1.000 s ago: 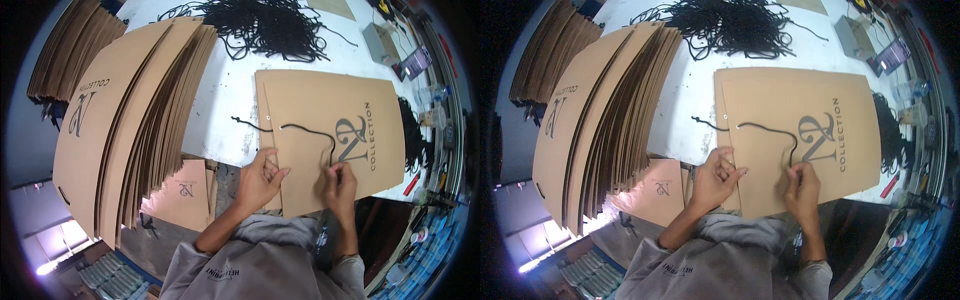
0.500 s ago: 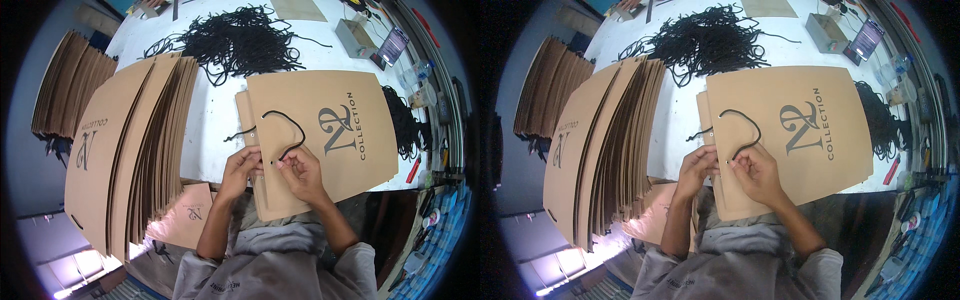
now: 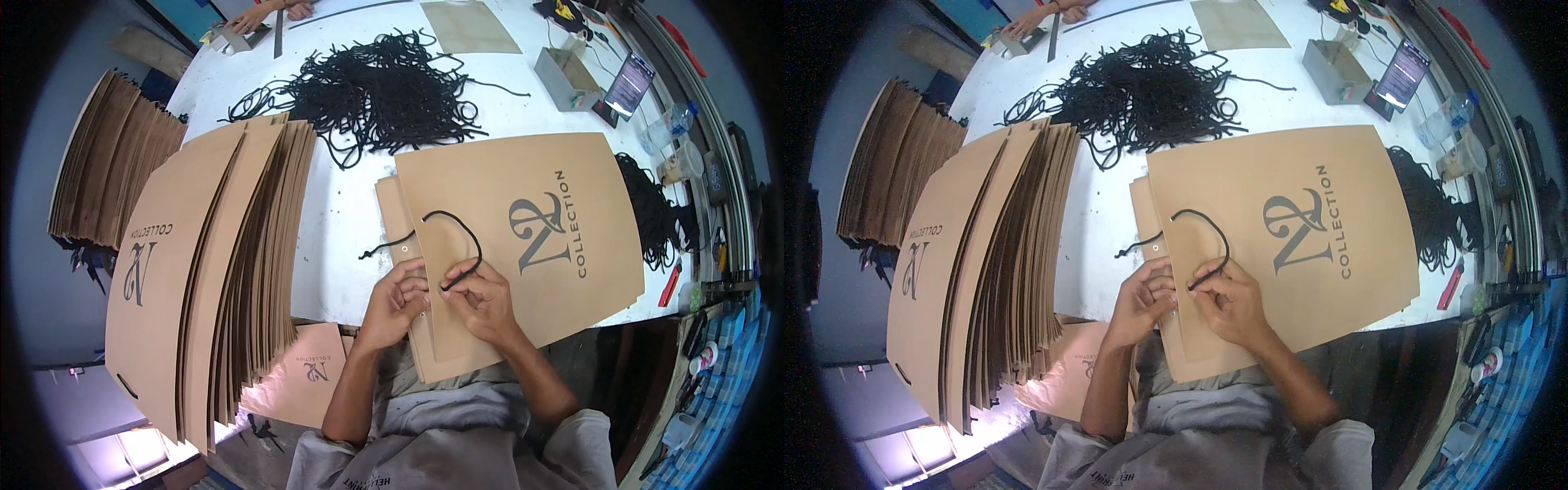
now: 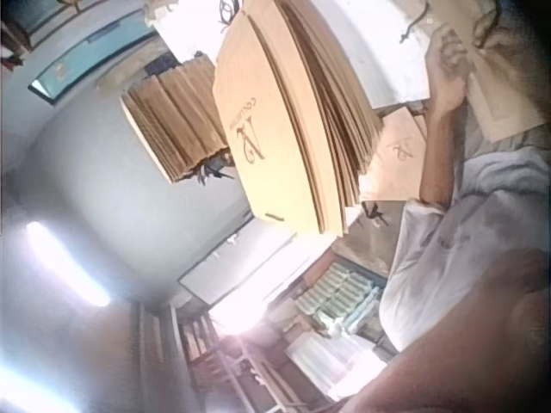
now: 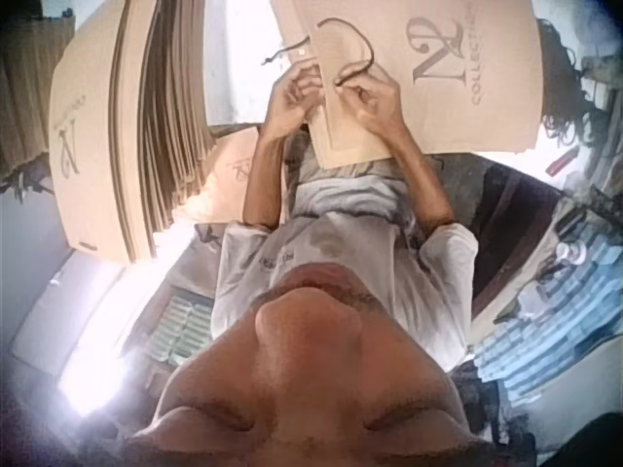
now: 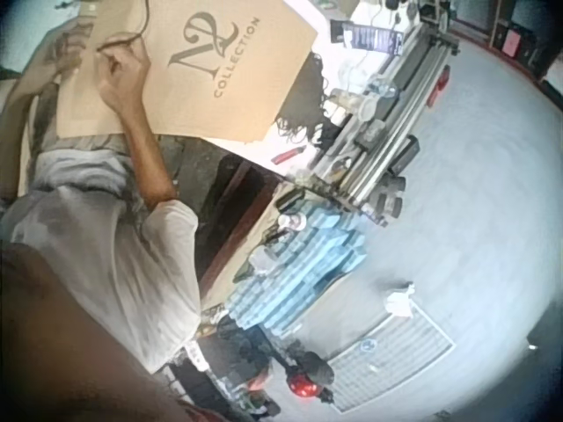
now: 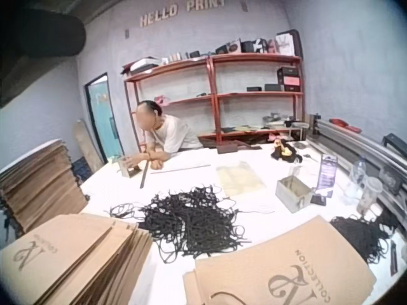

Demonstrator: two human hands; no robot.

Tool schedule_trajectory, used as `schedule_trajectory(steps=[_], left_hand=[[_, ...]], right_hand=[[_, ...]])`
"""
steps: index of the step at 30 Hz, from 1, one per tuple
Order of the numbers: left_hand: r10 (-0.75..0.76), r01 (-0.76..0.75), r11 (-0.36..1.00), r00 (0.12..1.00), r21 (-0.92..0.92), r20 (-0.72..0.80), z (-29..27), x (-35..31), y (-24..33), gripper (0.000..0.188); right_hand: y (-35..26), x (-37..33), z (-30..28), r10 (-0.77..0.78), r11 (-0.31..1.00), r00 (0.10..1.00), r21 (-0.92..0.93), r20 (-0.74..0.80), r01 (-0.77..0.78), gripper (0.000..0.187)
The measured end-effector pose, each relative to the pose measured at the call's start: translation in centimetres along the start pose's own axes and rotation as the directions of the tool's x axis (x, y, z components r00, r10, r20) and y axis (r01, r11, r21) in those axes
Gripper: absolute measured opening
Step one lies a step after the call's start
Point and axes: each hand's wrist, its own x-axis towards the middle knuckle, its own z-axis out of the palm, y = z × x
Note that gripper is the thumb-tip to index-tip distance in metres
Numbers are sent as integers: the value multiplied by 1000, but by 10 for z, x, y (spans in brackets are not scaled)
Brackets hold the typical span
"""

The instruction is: The person threads black drawstrings through pre-punched holes on flat cardboard paper bags, then stacks the completed bags. The person repeats this process for multiple bags.

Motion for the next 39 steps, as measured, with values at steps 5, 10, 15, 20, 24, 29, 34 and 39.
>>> schedule_trajectory(steps=[5,10,15,20,24,29,34,39], left_hand=[[22,-16,994,998,111,-58,6,-6,-3,60],[181,-50,924,931,379,-318,-10,-30,7,38],[254,-235,964,952,121,-173,4,-50,19,21],[164,-154,976,985,156,-52,1,-53,19,37],[-28,33,998,997,-58,75,3,-42,7,59],[-153,153,988,988,-19,17,11,-22,15,64],[50,-53,998,993,-19,-103,12,-23,-12,33],[208,-18,894,902,448,-378,18,-31,-2,17]], right_hand=[[-6,-1,-4,34,999,998,-24,60,-33,11],[-20,1,3,172,982,984,-69,-55,-175,11],[-48,-8,21,-21,983,999,-184,37,27,15],[-44,-14,17,1,980,999,-199,36,6,15],[-44,-21,19,23,987,999,-156,-25,-27,19],[-92,-32,25,-322,938,927,-71,191,341,17],[-57,-9,33,58,996,995,-63,-81,-63,12],[-38,6,34,89,953,993,-296,72,-64,16]])
